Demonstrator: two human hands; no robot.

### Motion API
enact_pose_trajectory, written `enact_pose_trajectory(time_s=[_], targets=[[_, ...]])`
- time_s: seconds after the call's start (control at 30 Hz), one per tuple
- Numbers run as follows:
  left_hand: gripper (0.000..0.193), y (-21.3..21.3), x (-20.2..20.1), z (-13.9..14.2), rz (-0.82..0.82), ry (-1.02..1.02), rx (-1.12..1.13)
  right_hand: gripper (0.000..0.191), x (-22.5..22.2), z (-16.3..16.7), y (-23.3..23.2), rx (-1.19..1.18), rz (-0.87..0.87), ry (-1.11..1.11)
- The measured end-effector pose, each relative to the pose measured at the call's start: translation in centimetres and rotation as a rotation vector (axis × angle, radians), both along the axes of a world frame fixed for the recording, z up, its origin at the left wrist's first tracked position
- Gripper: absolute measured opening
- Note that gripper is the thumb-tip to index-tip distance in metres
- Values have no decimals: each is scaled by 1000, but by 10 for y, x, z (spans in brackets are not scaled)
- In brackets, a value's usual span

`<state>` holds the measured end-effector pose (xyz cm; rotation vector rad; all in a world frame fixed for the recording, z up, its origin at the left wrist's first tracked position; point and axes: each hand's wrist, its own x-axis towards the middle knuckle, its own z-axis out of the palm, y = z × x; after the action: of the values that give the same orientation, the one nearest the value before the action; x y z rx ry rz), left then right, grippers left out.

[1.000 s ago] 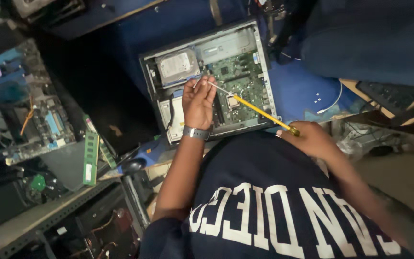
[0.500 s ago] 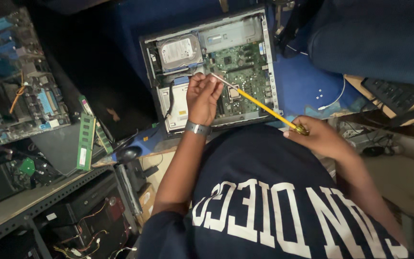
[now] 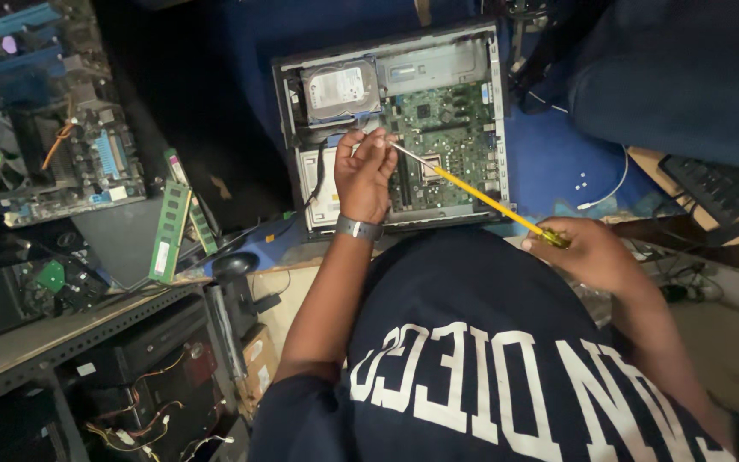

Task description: The person works on an open desktop computer case on a workbench. They detach a RAM module from the motherboard and set it aside, then use a screwdriver to unscrew and loosen the motherboard from the case, steadying the board with the other hand.

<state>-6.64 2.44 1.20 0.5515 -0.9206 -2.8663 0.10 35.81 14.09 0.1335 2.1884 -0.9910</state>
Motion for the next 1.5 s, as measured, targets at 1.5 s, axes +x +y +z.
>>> enact_pose_trajectory(time_s=[1.5], targets=[[30,-20,6,-26,-304,133,-253,7,9,21,58,-1104,-330,255]])
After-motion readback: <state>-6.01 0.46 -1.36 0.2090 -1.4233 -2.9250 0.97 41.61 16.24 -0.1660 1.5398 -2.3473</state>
